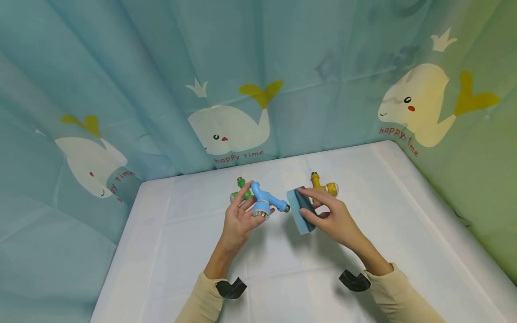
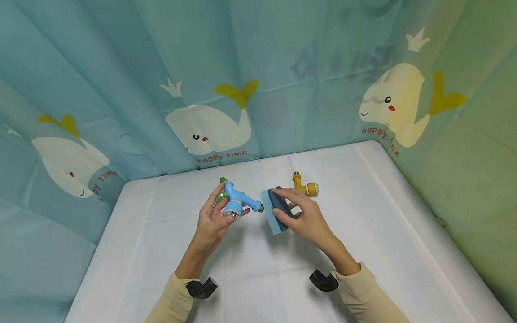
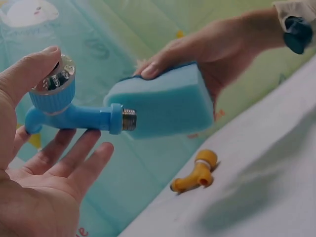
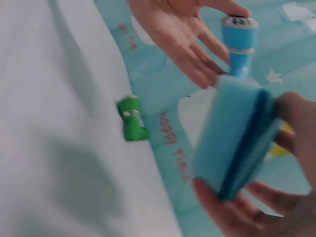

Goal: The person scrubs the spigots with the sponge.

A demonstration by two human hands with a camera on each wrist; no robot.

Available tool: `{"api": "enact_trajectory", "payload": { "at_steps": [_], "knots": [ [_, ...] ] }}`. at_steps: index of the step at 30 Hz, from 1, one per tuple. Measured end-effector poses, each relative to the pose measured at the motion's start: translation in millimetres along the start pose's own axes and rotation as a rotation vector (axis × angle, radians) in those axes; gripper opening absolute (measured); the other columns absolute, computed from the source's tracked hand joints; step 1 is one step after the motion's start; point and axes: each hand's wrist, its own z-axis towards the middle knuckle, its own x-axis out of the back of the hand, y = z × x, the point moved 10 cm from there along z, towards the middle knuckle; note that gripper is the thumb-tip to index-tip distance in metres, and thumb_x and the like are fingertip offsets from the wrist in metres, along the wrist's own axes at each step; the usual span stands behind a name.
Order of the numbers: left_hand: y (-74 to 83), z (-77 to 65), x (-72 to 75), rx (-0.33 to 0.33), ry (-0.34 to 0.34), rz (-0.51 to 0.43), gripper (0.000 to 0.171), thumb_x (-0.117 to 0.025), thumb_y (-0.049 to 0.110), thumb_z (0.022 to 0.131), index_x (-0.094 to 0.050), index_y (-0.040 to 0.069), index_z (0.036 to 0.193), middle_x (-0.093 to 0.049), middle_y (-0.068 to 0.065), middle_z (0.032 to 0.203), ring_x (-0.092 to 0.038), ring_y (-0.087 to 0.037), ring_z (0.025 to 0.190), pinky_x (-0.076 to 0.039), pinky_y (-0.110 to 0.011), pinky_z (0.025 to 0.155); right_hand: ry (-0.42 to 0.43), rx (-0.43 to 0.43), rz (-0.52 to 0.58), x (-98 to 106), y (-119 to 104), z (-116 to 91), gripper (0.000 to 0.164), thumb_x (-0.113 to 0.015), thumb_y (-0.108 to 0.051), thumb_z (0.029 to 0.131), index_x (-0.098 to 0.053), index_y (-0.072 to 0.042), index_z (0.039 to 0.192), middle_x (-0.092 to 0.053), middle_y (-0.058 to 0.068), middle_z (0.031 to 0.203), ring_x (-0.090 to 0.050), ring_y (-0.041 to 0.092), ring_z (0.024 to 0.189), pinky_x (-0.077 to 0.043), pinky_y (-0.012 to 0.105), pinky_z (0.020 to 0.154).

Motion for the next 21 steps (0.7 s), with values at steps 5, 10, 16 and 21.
{"api": "enact_trajectory", "payload": {
  "at_steps": [5,10,16,21],
  "knots": [
    [-0.5,0.3,-3.7,-0.01,0.011,-0.021,0.1,-0.081,-0.006,0.083,-0.02,0.005,0.162,-0.044,-0.029,0.146,-0.064,-0.033,0.121,-0.054,-0.046,0.098,0.085,-0.085,0.206,-4.9,5.4,-6.6,0.055,-0.069,-0.008,0.099,-0.053,-0.019,0.15,-0.057,0.01,0.142,-0.064,0.028,0.102,-0.06,0.029,0.074],
    [0.2,1.4,-7.7,-0.027,0.026,-0.082,0.103,-0.084,0.003,0.084,-0.017,0.009,0.162,-0.045,-0.027,0.146,-0.066,-0.034,0.119,-0.051,-0.047,0.102,0.068,-0.243,0.503,-25.9,14.3,-10.0,0.055,-0.056,-0.019,0.108,-0.035,-0.02,0.158,-0.041,0.02,0.153,-0.053,0.042,0.126,-0.058,0.05,0.091],
    [5.9,1.6,-9.4,-0.06,0.019,-0.123,0.102,-0.083,0.003,0.086,-0.015,0.007,0.162,-0.039,-0.032,0.15,-0.064,-0.039,0.123,-0.048,-0.054,0.105,0.094,-0.355,0.663,-35.5,22.6,-12.8,0.055,-0.052,-0.026,0.11,-0.027,-0.021,0.159,-0.035,0.017,0.159,-0.043,0.041,0.138,-0.051,0.056,0.099],
    [10.2,0.9,-9.3,-0.071,0.017,-0.137,0.099,-0.082,0.001,0.086,-0.018,0.009,0.161,-0.04,-0.032,0.149,-0.063,-0.039,0.123,-0.047,-0.053,0.106,0.022,-0.349,0.704,-44.1,17.0,-9.0,0.057,-0.05,-0.026,0.11,-0.024,-0.018,0.16,-0.036,0.02,0.158,-0.044,0.038,0.135,-0.054,0.048,0.099]
  ]
}}
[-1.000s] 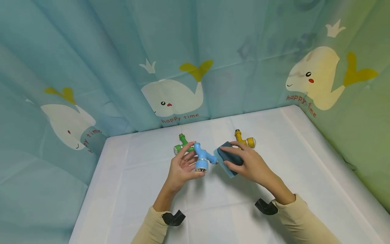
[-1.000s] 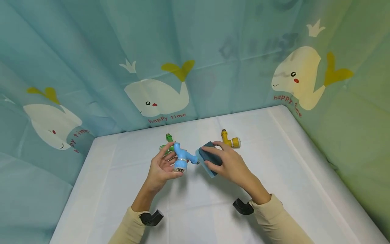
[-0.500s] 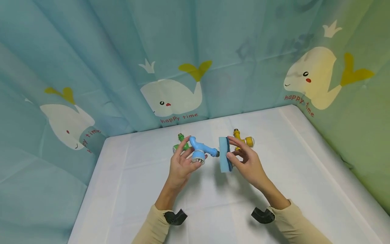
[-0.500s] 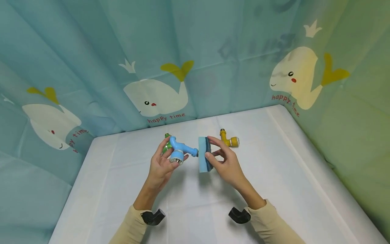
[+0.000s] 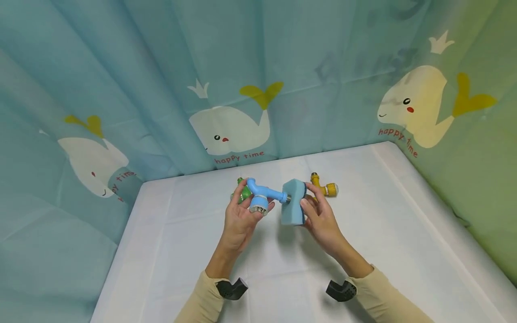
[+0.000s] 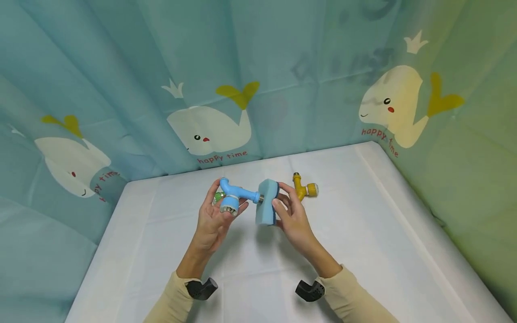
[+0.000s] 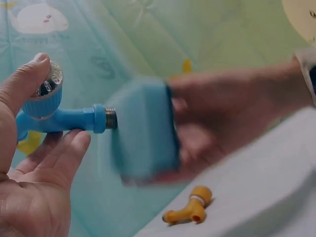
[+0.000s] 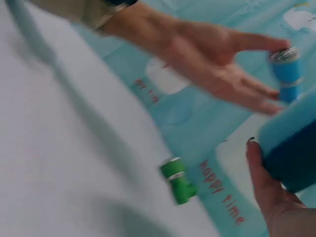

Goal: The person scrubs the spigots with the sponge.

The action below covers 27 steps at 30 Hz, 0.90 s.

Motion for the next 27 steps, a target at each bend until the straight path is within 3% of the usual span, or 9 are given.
{"api": "enact_trajectory", "payload": {
  "at_steps": [4,8,12,16,19,23,27],
  "knots": [
    [-2.0,0.9,2.6,0.014,0.018,0.032,0.096,-0.078,-0.006,0.087,-0.019,0.01,0.161,-0.044,-0.029,0.147,-0.063,-0.039,0.123,-0.047,-0.053,0.105,0.009,-0.029,-0.003,5.3,3.2,1.6,0.054,-0.048,-0.024,0.111,-0.025,-0.017,0.159,-0.038,0.021,0.155,-0.048,0.036,0.129,-0.058,0.039,0.09],
    [-4.0,1.8,6.8,0.022,0.047,0.058,0.094,-0.075,-0.012,0.085,-0.021,0.009,0.16,-0.049,-0.026,0.144,-0.063,-0.041,0.122,-0.049,-0.053,0.104,0.063,0.064,0.036,14.2,-10.3,3.9,0.052,-0.046,-0.025,0.112,-0.026,-0.02,0.159,-0.032,0.02,0.158,-0.044,0.041,0.133,-0.057,0.038,0.091],
    [-3.2,2.1,7.3,0.012,0.045,0.025,0.096,-0.08,-0.002,0.087,-0.019,0.011,0.16,-0.046,-0.028,0.146,-0.063,-0.039,0.123,-0.047,-0.053,0.105,-0.019,0.036,-0.065,2.9,-2.6,6.7,0.056,-0.051,-0.026,0.11,-0.026,-0.022,0.16,-0.031,0.021,0.159,-0.044,0.044,0.135,-0.056,0.048,0.095],
    [-3.2,3.7,7.8,0.008,0.034,0.027,0.097,-0.082,0.005,0.088,-0.019,0.011,0.161,-0.041,-0.03,0.151,-0.062,-0.039,0.125,-0.048,-0.053,0.105,0.01,0.052,-0.15,7.0,0.5,7.3,0.056,-0.055,-0.022,0.108,-0.033,-0.028,0.16,-0.038,0.021,0.155,-0.051,0.045,0.129,-0.057,0.055,0.091],
    [-3.6,4.5,10.2,0.005,0.048,0.034,0.097,-0.082,0.005,0.087,-0.019,0.011,0.161,-0.042,-0.031,0.15,-0.063,-0.038,0.124,-0.048,-0.053,0.104,0.053,0.113,-0.193,11.6,-6.9,7.8,0.055,-0.057,-0.021,0.107,-0.038,-0.031,0.158,-0.044,0.02,0.152,-0.056,0.045,0.125,-0.059,0.052,0.087],
    [-5.8,3.4,15.3,0.013,0.08,0.042,0.096,-0.08,0.002,0.088,-0.019,0.011,0.161,-0.044,-0.033,0.148,-0.064,-0.038,0.122,-0.049,-0.052,0.104,0.015,0.114,-0.209,6.1,-4.1,8.4,0.056,-0.059,-0.02,0.107,-0.04,-0.032,0.158,-0.047,0.019,0.151,-0.058,0.045,0.124,-0.061,0.046,0.085],
    [-5.1,3.0,20.7,0.016,0.099,0.019,0.096,-0.079,-0.001,0.088,-0.018,0.011,0.162,-0.036,-0.037,0.152,-0.064,-0.038,0.123,-0.049,-0.052,0.104,-0.005,0.136,-0.225,2.3,-3.7,9.4,0.061,-0.062,-0.012,0.104,-0.04,-0.031,0.158,-0.049,0.018,0.149,-0.06,0.044,0.121,-0.062,0.043,0.082]
  ]
}}
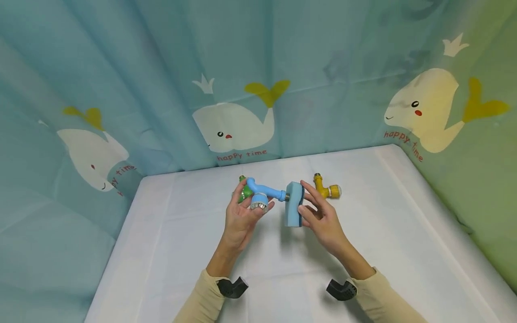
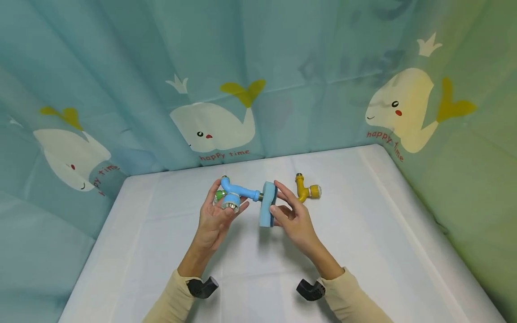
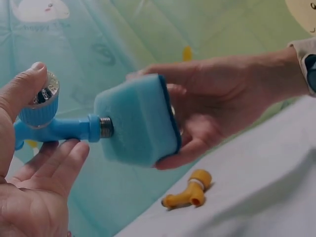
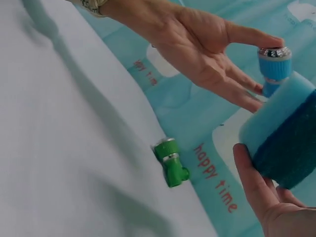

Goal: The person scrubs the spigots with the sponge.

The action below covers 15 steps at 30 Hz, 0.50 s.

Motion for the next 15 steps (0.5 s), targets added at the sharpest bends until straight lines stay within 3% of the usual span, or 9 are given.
{"api": "enact_trajectory", "payload": {
  "at_steps": [6,9,12,15],
  "knots": [
    [-0.4,0.1,-4.2,0.016,-0.002,-0.061,0.102,-0.087,0.011,0.084,-0.019,0.013,0.161,-0.029,-0.037,0.156,-0.063,-0.039,0.124,-0.048,-0.051,0.105,-0.056,0.002,0.006,-4.5,3.7,-1.8,0.065,-0.065,-0.009,0.102,-0.04,-0.024,0.159,-0.049,0.019,0.149,-0.066,0.032,0.11,-0.063,0.039,0.078],
    [1.7,0.1,-6.9,0.013,-0.013,-0.056,0.103,-0.086,0.009,0.084,-0.018,0.012,0.161,-0.032,-0.034,0.156,-0.063,-0.039,0.124,-0.047,-0.052,0.106,-0.022,-0.017,-0.023,0.7,3.5,-3.4,0.065,-0.064,-0.012,0.103,-0.038,-0.029,0.16,-0.048,0.021,0.151,-0.065,0.036,0.115,-0.062,0.036,0.079],
    [2.0,0.7,-6.4,0.007,-0.005,-0.051,0.103,-0.085,0.005,0.084,-0.018,0.011,0.161,-0.037,-0.033,0.154,-0.064,-0.039,0.123,-0.048,-0.053,0.105,0.038,0.021,-0.053,8.4,-7.0,-3.1,0.065,-0.062,-0.013,0.104,-0.037,-0.03,0.161,-0.044,0.022,0.153,-0.06,0.044,0.121,-0.061,0.034,0.082],
    [0.4,0.6,-4.6,0.01,0.007,-0.045,0.106,-0.086,0.009,0.084,-0.015,0.011,0.162,-0.036,-0.035,0.153,-0.064,-0.037,0.122,-0.048,-0.051,0.105,0.035,0.052,-0.068,6.0,-12.4,-1.5,0.065,-0.062,-0.012,0.104,-0.037,-0.028,0.161,-0.043,0.02,0.156,-0.059,0.046,0.124,-0.06,0.033,0.084]
  ]
}}
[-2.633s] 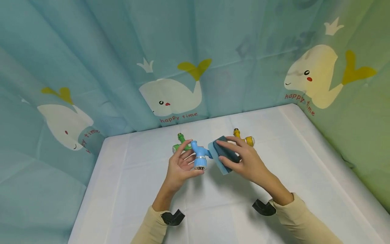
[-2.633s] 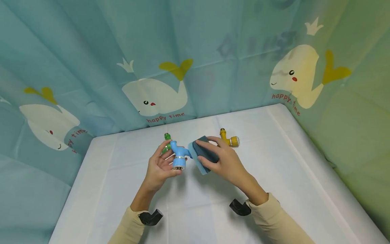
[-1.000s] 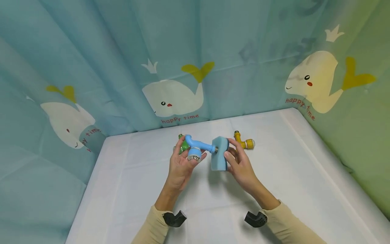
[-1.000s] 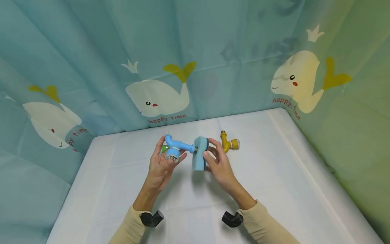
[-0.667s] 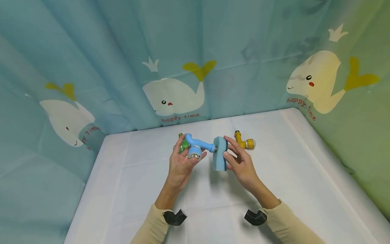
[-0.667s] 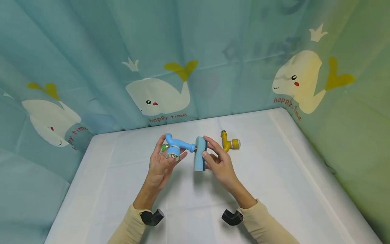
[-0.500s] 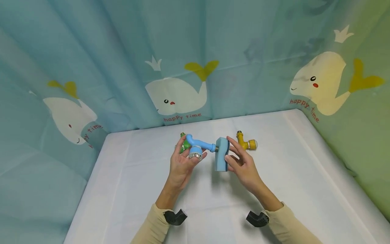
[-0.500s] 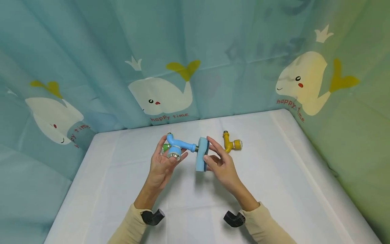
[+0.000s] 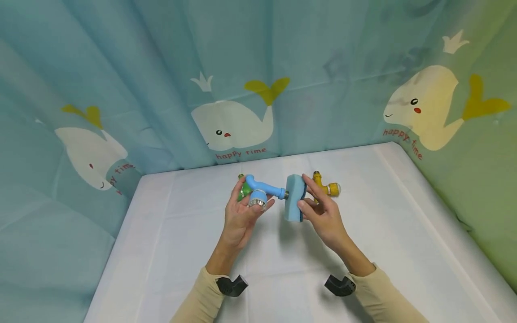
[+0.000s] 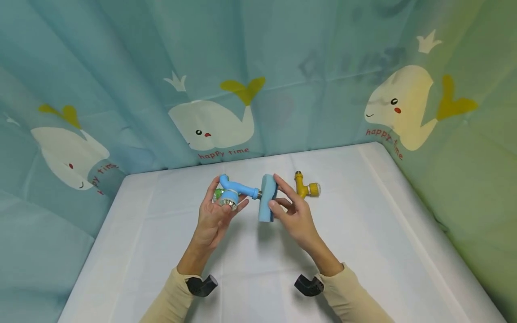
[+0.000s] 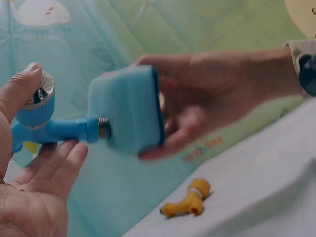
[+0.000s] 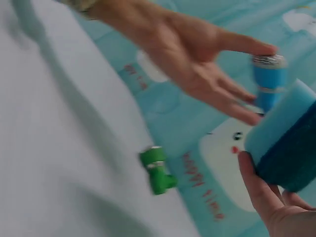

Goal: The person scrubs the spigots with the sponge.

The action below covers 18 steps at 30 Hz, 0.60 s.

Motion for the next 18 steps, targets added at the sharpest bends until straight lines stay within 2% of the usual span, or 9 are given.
{"api": "enact_trajectory", "payload": {
  "at_steps": [4,7,9,11,13,15,18],
  "knots": [
    [-1.0,0.5,-1.6,0.007,0.0,0.011,0.108,-0.088,0.014,0.084,-0.014,0.011,0.162,-0.034,-0.036,0.153,-0.064,-0.038,0.123,-0.049,-0.05,0.104,-0.027,-0.022,0.026,-5.9,7.7,-0.5,0.063,-0.062,-0.009,0.104,-0.039,-0.026,0.16,-0.044,0.02,0.154,-0.059,0.048,0.123,-0.061,0.033,0.083],
    [2.1,1.3,-3.1,-0.001,-0.003,0.019,0.105,-0.087,0.012,0.085,-0.016,0.011,0.162,-0.033,-0.036,0.154,-0.063,-0.039,0.123,-0.049,-0.051,0.104,0.016,-0.004,0.063,-2.7,2.9,0.6,0.064,-0.06,-0.008,0.104,-0.038,-0.027,0.161,-0.043,0.021,0.155,-0.058,0.05,0.123,-0.061,0.036,0.083],
    [1.8,2.1,-4.1,-0.003,-0.004,0.027,0.103,-0.085,0.01,0.085,-0.017,0.012,0.162,-0.034,-0.035,0.155,-0.063,-0.04,0.123,-0.049,-0.052,0.104,0.043,0.02,0.067,0.2,-2.9,0.2,0.064,-0.06,-0.009,0.104,-0.037,-0.027,0.161,-0.04,0.02,0.157,-0.058,0.047,0.123,-0.06,0.037,0.085],
    [1.6,2.3,-3.8,-0.011,-0.001,0.037,0.102,-0.084,0.007,0.086,-0.016,0.012,0.162,-0.036,-0.034,0.153,-0.064,-0.039,0.122,-0.049,-0.052,0.104,0.024,0.027,0.066,-2.0,-5.1,1.0,0.065,-0.061,-0.009,0.104,-0.036,-0.025,0.161,-0.038,0.019,0.159,-0.06,0.04,0.123,-0.06,0.037,0.086],
    [0.4,1.9,-1.9,-0.013,0.009,0.041,0.101,-0.082,0.003,0.086,-0.017,0.011,0.162,-0.04,-0.033,0.151,-0.065,-0.038,0.121,-0.05,-0.053,0.103,-0.008,0.02,0.03,-4.6,-3.6,1.2,0.065,-0.062,-0.008,0.103,-0.037,-0.023,0.161,-0.038,0.017,0.16,-0.064,0.03,0.118,-0.061,0.033,0.084],
    [-0.3,0.8,0.6,-0.016,0.018,0.061,0.098,-0.08,-0.002,0.086,-0.02,0.01,0.161,-0.043,-0.033,0.149,-0.066,-0.037,0.119,-0.051,-0.052,0.101,-0.01,0.033,-0.029,-3.3,-4.4,2.3,0.065,-0.065,-0.006,0.101,-0.041,-0.022,0.159,-0.043,0.014,0.157,-0.066,0.021,0.112,-0.061,0.026,0.077],
    [0.1,-0.3,6.1,-0.024,0.04,0.097,0.093,-0.078,-0.007,0.086,-0.024,0.008,0.16,-0.048,-0.032,0.145,-0.067,-0.034,0.117,-0.054,-0.047,0.099,0.001,0.131,-0.138,-0.9,-18.5,8.1,0.066,-0.07,-0.001,0.096,-0.049,-0.021,0.155,-0.048,0.01,0.152,-0.065,0.021,0.106,-0.06,0.024,0.072]
  ]
}}
